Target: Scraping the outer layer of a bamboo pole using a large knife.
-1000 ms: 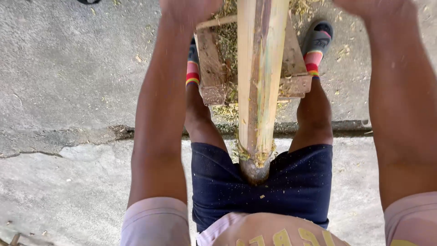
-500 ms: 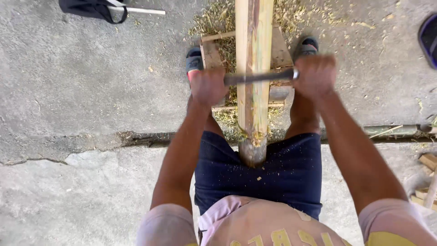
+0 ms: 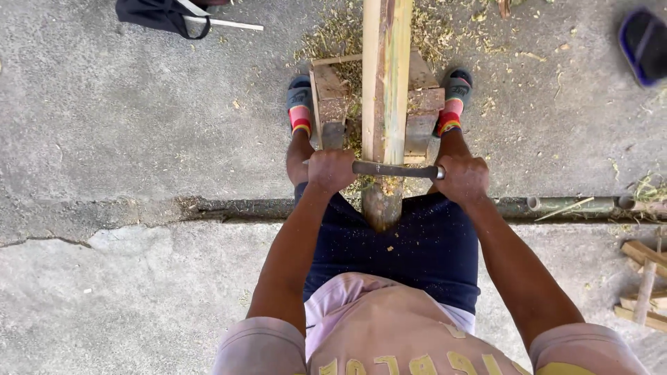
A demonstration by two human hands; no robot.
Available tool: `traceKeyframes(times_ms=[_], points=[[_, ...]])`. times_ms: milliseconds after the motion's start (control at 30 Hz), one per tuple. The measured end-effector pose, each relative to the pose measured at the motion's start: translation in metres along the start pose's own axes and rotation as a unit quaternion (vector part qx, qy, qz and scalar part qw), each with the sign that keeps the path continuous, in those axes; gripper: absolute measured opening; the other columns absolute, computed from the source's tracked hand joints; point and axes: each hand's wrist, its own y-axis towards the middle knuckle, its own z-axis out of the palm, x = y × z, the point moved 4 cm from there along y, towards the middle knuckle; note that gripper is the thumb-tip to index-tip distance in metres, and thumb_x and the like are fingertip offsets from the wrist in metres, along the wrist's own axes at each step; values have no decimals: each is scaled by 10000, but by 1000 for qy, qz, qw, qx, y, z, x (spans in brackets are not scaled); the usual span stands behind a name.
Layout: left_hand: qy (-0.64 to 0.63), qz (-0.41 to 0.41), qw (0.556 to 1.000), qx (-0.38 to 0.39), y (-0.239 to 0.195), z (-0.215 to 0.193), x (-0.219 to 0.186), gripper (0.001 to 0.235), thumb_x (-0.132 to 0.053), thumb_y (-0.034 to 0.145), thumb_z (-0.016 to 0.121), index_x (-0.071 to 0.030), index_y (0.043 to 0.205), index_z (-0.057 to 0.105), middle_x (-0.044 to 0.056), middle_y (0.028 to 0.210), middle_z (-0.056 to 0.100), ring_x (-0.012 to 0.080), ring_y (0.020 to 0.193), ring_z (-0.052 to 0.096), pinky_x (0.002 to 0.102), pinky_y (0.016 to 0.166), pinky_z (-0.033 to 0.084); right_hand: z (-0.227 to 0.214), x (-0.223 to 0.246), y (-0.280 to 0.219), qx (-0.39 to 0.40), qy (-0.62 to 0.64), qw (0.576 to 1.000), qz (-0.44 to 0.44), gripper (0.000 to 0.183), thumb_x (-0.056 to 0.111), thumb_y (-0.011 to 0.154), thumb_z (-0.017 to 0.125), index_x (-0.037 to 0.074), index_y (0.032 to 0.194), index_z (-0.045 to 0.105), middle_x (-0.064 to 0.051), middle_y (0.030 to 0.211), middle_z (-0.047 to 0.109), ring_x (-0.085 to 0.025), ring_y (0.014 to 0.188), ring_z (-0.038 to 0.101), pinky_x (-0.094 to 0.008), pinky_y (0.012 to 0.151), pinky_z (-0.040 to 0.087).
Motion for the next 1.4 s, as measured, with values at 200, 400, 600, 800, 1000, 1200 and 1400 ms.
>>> traceKeyframes(times_ms=[200, 400, 600, 800, 1000, 1200, 1400], points=[[4, -5, 1000, -2, -2, 4, 0, 130, -254, 783, 703, -124, 781, 709, 118, 802, 737, 306, 779, 742, 471, 676, 580, 9, -7, 2, 33, -46, 998, -3, 211, 383, 827, 755, 179, 800, 713, -24, 743, 701, -236, 675, 704, -440, 704, 549], [-1, -2, 1000, -2, -2, 5, 0, 175, -277, 750, 740, -114, 805, 708, 106, 806, 736, 298, 789, 737, 470, 662, 575, -4, -1, 6, 9, -22, 1000, -15, 266, 399, 873, 776, 157, 796, 695, -21, 770, 691, -231, 711, 698, -444, 752, 535], [-5, -8, 1000, 11, -5, 3, -2, 202, -308, 793, 741, -111, 828, 713, 100, 841, 747, 293, 827, 741, 469, 697, 579, -4, -3, 6, 47, -17, 999, -10, 166, 338, 807, 780, 192, 858, 722, -3, 809, 691, -192, 798, 705, -425, 836, 508], [-41, -66, 971, 227, 13, 2, 13, 312, -389, 851, 673, -99, 951, 728, 158, 968, 731, 348, 945, 725, 501, 804, 563, -102, 55, 28, -100, -95, 982, -132, 552, 532, 575, 731, 168, 989, 721, -39, 806, 696, -232, 768, 702, -453, 780, 497], [-124, -47, 931, 341, 61, -24, 28, 458, -524, 840, 640, -90, 949, 740, 160, 912, 727, 358, 894, 723, 511, 811, 556, -25, 44, 61, 77, 63, 965, -243, 100, 258, 948, 662, 160, 970, 664, -30, 720, 649, -225, 712, 685, -439, 692, 547], [-47, 45, 996, -64, 182, -86, 68, 494, -568, 1012, 586, -87, 926, 656, 105, 850, 644, 285, 839, 634, 487, 749, 510, -67, 13, 242, 121, -169, 975, -76, 417, 336, 1105, 556, 87, 773, 592, -42, 547, 502, -120, 367, 475, -318, 272, 412], [-36, 37, 941, -335, 308, -85, 110, 631, -715, 949, 551, -99, 920, 683, 79, 850, 647, 287, 877, 615, 508, 834, 432, -93, -16, 351, -86, -123, 979, -135, 567, 586, 1170, 479, 164, 808, 591, -12, 594, 494, -180, 489, 461, -351, 500, 351]])
